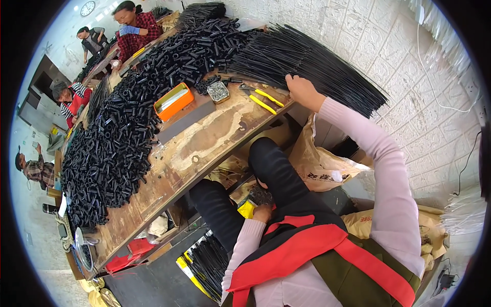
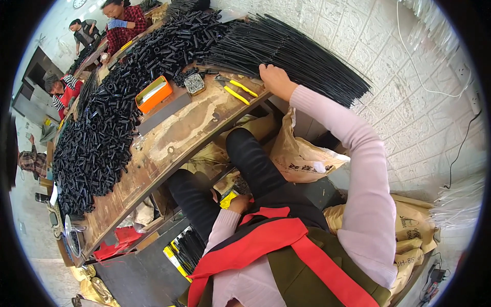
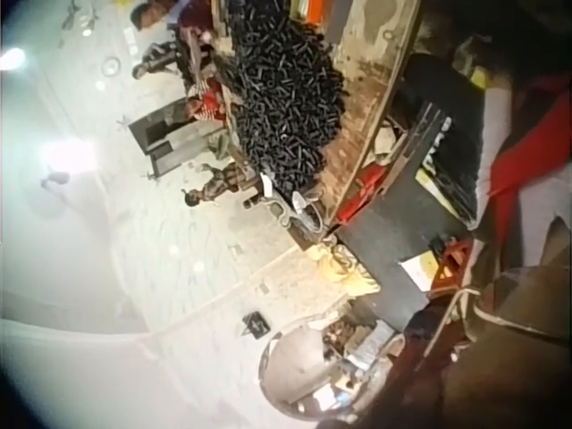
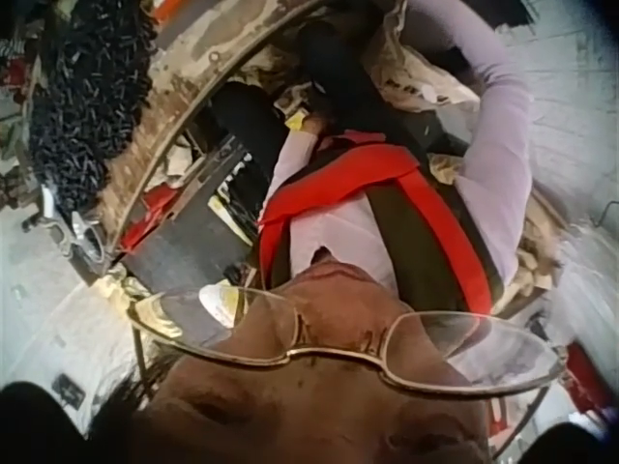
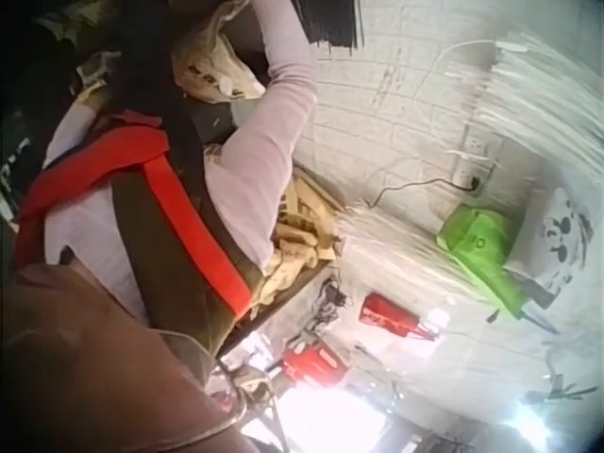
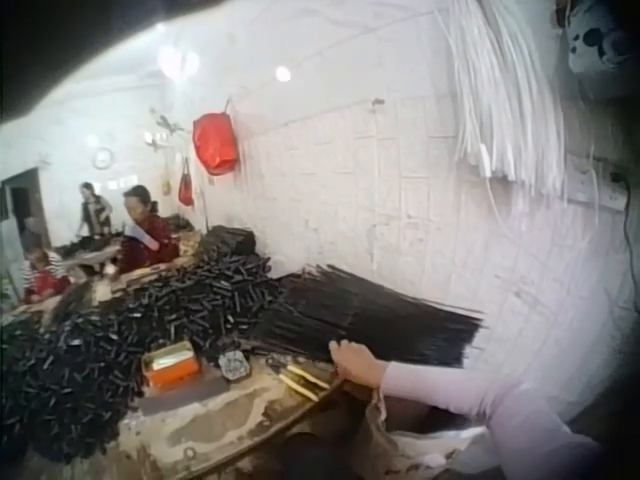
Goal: Assembling and securing bundles of black electrical wires using a labeling machine and wire cutters.
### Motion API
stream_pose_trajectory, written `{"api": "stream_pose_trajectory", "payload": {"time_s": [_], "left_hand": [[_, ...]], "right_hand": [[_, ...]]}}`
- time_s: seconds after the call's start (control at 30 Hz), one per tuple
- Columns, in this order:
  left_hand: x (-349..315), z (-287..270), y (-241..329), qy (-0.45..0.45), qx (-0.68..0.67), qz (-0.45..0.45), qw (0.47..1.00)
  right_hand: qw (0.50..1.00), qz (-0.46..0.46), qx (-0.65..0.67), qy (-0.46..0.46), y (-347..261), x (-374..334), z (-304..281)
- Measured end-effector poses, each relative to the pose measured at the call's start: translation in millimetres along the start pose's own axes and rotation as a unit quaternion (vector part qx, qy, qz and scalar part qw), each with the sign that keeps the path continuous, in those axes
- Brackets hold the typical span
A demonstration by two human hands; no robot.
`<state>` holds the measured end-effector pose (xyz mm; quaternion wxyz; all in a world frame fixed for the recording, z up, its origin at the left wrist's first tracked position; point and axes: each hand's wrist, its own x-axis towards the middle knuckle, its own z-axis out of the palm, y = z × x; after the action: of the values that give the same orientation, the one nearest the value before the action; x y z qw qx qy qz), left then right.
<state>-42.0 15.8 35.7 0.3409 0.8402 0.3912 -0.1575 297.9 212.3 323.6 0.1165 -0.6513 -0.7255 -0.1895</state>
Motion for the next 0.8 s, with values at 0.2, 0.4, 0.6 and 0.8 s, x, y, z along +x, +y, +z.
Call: {"api": "stream_pose_trajectory", "payload": {"time_s": [0.2,0.4,0.6,0.8], "left_hand": [[-10.9,-8.1,15.0,-0.011,0.007,-0.005,1.000],[-12.2,-13.9,30.5,0.000,0.005,-0.001,1.000],[-13.4,-12.5,29.6,0.050,0.054,0.016,0.997],[-12.4,-17.5,29.7,0.028,0.031,0.043,0.998]], "right_hand": [[0.999,0.005,-0.028,0.026,-6.5,2.5,5.9],[0.989,-0.037,-0.124,0.068,-3.4,-5.5,0.6],[0.993,-0.041,-0.101,0.035,-3.2,5.5,9.8],[0.995,-0.003,-0.091,0.045,-1.6,2.7,7.9]]}}
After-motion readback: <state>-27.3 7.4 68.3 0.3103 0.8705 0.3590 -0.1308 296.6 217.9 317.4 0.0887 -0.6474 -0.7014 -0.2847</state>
